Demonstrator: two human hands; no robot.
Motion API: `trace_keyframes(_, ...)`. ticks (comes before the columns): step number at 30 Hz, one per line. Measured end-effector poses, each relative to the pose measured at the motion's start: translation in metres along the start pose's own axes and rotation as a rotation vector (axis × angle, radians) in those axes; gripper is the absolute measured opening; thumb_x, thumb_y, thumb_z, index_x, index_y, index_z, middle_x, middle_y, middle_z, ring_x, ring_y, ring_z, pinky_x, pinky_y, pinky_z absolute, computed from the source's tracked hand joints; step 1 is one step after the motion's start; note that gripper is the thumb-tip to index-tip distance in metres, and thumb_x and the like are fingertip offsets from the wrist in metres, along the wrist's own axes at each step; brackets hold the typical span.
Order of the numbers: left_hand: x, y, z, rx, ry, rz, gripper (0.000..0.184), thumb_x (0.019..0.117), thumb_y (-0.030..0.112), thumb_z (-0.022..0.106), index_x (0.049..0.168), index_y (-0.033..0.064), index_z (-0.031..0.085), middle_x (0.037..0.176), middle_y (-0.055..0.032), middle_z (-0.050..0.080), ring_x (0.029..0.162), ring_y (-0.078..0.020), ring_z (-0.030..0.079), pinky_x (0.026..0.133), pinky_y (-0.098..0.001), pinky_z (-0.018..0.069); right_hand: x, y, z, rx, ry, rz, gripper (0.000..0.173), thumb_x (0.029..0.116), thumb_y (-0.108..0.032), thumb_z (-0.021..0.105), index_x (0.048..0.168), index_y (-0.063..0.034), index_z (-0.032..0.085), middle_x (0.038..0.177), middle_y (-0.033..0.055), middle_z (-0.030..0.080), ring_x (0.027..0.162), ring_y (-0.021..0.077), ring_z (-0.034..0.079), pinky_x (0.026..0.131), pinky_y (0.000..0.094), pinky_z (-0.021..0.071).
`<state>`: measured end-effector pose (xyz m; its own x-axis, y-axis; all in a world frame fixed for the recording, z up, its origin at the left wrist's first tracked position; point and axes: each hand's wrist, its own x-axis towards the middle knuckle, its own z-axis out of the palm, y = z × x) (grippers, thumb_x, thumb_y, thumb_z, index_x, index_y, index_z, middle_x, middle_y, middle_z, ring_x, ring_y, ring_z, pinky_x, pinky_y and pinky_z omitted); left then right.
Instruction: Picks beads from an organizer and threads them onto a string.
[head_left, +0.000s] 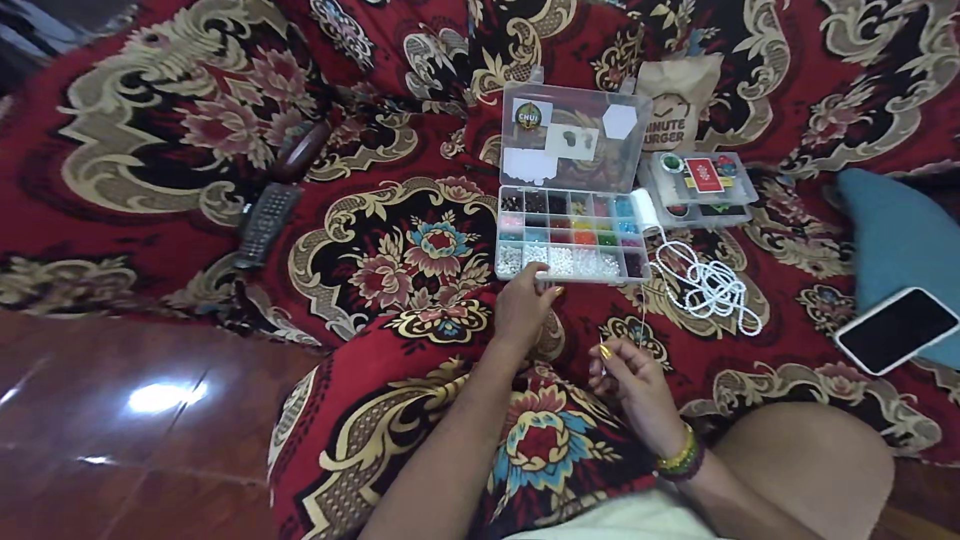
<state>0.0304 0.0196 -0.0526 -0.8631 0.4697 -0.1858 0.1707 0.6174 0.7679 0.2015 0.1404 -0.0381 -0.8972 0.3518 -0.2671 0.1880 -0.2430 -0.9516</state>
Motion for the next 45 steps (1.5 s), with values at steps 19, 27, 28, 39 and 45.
trace_keyframes(19, 0.017, -0.007, 0.008, 0.034, -0.127, -0.122, 0.038, 0.1074, 0.026, 0.053, 0.136, 0.0018, 0.051, 0.093, -0.0161, 0.071, 0.077, -0.0265, 0.071, 0.079, -0.0438, 0.0582, 0.004, 0.001, -0.003, -0.037, -0.021, 0.009, 0.022, 0.1037, -0.005, 0.046, 0.105, 0.0019, 0.067, 0.081, 0.0018, 0.070, 0.067, 0.0091, 0.069, 0.064, 0.0236, 0.0608)
trace_keyframes(27, 0.017, -0.003, 0.007, -0.234, -0.078, -0.141, 0.028, 0.1115, 0.020, 0.042, 0.129, -0.0001, 0.049, 0.076, -0.0062, 0.069, 0.055, -0.0099, 0.062, 0.057, -0.0271, 0.0536, 0.004, 0.000, -0.002, -0.056, -0.012, 0.009, 0.022, 0.1037, -0.005, 0.046, 0.105, 0.0013, 0.067, 0.080, 0.0000, 0.070, 0.067, 0.0083, 0.069, 0.064, 0.0228, 0.0605)
trace_keyframes(28, 0.016, -0.003, 0.008, -0.293, -0.038, -0.122, 0.026, 0.1109, 0.019, 0.044, 0.127, -0.0011, 0.050, 0.075, -0.0056, 0.068, 0.053, -0.0089, 0.061, 0.055, -0.0258, 0.0523, 0.003, 0.000, -0.002, -0.056, -0.010, 0.008, 0.022, 0.1036, -0.005, 0.046, 0.105, 0.0012, 0.067, 0.080, 0.0000, 0.070, 0.067, 0.0082, 0.069, 0.064, 0.0227, 0.0605)
trace_keyframes(39, 0.004, -0.005, 0.013, -0.890, -0.717, -0.067, 0.008, 0.0991, 0.002, 0.057, 0.101, 0.0062, 0.063, 0.090, 0.0031, 0.071, 0.081, -0.0078, 0.070, 0.081, -0.0278, 0.0593, 0.003, 0.004, -0.004, -0.147, 0.061, -0.068, 0.022, 0.1014, -0.008, 0.052, 0.106, 0.0003, 0.072, 0.104, 0.0033, 0.074, 0.084, 0.0075, 0.070, 0.077, 0.0230, 0.0602)
trace_keyframes(45, 0.002, -0.003, 0.010, -0.867, -0.804, -0.050, 0.015, 0.0992, 0.000, 0.054, 0.100, 0.0082, 0.067, 0.085, 0.0065, 0.072, 0.079, -0.0041, 0.070, 0.080, -0.0246, 0.0589, 0.001, 0.004, -0.002, -0.122, 0.025, -0.066, 0.021, 0.1023, -0.004, 0.049, 0.104, 0.0007, 0.069, 0.091, 0.0032, 0.075, 0.079, 0.0100, 0.073, 0.070, 0.0252, 0.0624)
